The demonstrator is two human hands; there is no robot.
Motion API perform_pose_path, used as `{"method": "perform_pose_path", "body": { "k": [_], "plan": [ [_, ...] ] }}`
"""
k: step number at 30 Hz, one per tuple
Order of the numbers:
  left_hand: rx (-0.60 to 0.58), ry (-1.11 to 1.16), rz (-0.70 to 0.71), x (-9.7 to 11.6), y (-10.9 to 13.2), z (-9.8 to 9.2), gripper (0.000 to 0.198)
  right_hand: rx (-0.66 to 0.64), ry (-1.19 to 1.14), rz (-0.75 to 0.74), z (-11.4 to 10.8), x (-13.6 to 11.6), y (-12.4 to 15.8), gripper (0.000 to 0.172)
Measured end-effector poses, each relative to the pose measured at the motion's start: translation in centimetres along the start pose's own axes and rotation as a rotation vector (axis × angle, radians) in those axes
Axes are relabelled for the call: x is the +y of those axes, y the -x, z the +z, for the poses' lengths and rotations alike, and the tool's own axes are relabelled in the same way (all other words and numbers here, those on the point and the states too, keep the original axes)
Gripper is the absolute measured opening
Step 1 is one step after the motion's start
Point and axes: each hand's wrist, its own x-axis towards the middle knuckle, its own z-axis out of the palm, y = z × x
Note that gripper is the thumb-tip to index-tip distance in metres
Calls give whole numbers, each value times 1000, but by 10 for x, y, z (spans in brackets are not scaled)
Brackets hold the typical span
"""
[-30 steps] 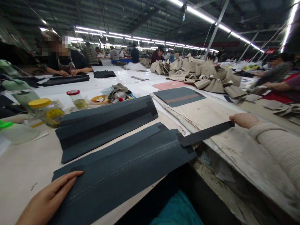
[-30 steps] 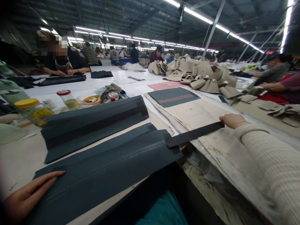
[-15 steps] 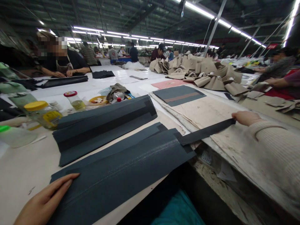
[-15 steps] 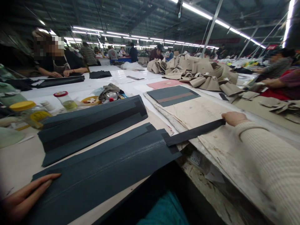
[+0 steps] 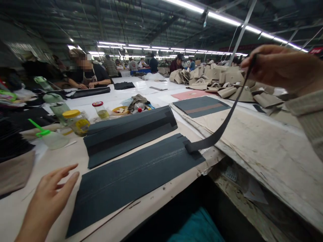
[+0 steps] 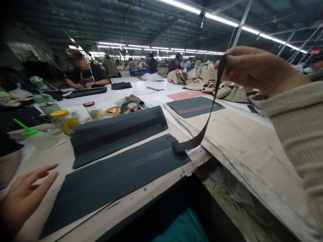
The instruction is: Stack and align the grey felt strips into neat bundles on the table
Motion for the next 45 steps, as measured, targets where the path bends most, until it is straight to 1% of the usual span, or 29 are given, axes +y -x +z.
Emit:
{"method": "perform_pose_path", "body": {
  "k": [1,2,3,4,5,6,8,9,10,11,12,13,14,15,16,18,21,23,24,26,28,30,33,37,40,42,45],
  "plan": [
    [-61,83,-17,27,3,-6,48,-109,-291,-74,12,-26,-4,42],
    [-156,195,1,56,7,-10,52,-203,-502,-133,27,-51,-7,38],
    [-234,345,49,85,11,-13,56,-289,-674,-196,42,-74,-11,32],
    [-319,476,113,113,15,-14,60,-375,-776,-256,59,-96,-14,32],
    [-374,577,188,139,18,-14,62,-456,-854,-319,76,-118,-17,34],
    [-426,647,251,161,20,-13,67,-518,-911,-342,94,-139,-19,35],
    [-436,758,315,193,20,-7,73,-684,-967,-376,128,-175,-19,33],
    [-418,805,314,203,18,-3,71,-767,-970,-380,143,-190,-18,31],
    [-388,845,291,209,16,0,68,-841,-962,-375,155,-201,-16,31],
    [-363,876,255,210,14,4,63,-893,-954,-410,165,-207,-13,32],
    [-347,896,208,207,11,8,58,-922,-932,-445,173,-209,-10,34],
    [-342,904,158,201,10,11,55,-922,-906,-481,177,-205,-6,37],
    [-349,899,108,192,8,13,54,-899,-876,-513,179,-196,-2,39],
    [-361,886,60,181,7,15,53,-859,-838,-524,180,-182,3,40],
    [-369,869,12,167,7,16,53,-812,-793,-520,179,-164,10,39],
    [-365,844,-86,137,8,17,52,-734,-668,-481,179,-116,27,34],
    [-327,807,-243,92,9,17,52,-575,-339,-328,185,-35,66,31],
    [-294,753,-337,67,9,17,52,-471,-193,-229,192,10,96,31],
    [-284,717,-372,56,9,16,51,-441,-158,-195,195,28,110,30],
    [-287,654,-408,38,9,15,49,-399,-94,-174,201,51,136,30],
    [-302,611,-410,25,10,12,48,-378,-57,-196,205,61,156,30],
    [-302,581,-404,15,11,9,48,-362,-35,-222,209,64,169,30],
    [-280,537,-378,3,14,7,51,-327,-19,-227,215,68,179,29],
    [-262,525,-356,-10,19,8,52,-293,-14,-215,223,78,184,29],
    [-246,528,-330,-10,21,7,54,-277,-15,-214,224,80,186,29],
    [-220,516,-321,-3,21,3,55,-257,-13,-208,224,80,187,29],
    [-200,513,-346,10,17,-5,54,-237,-1,-191,221,78,188,29]
  ]
}}
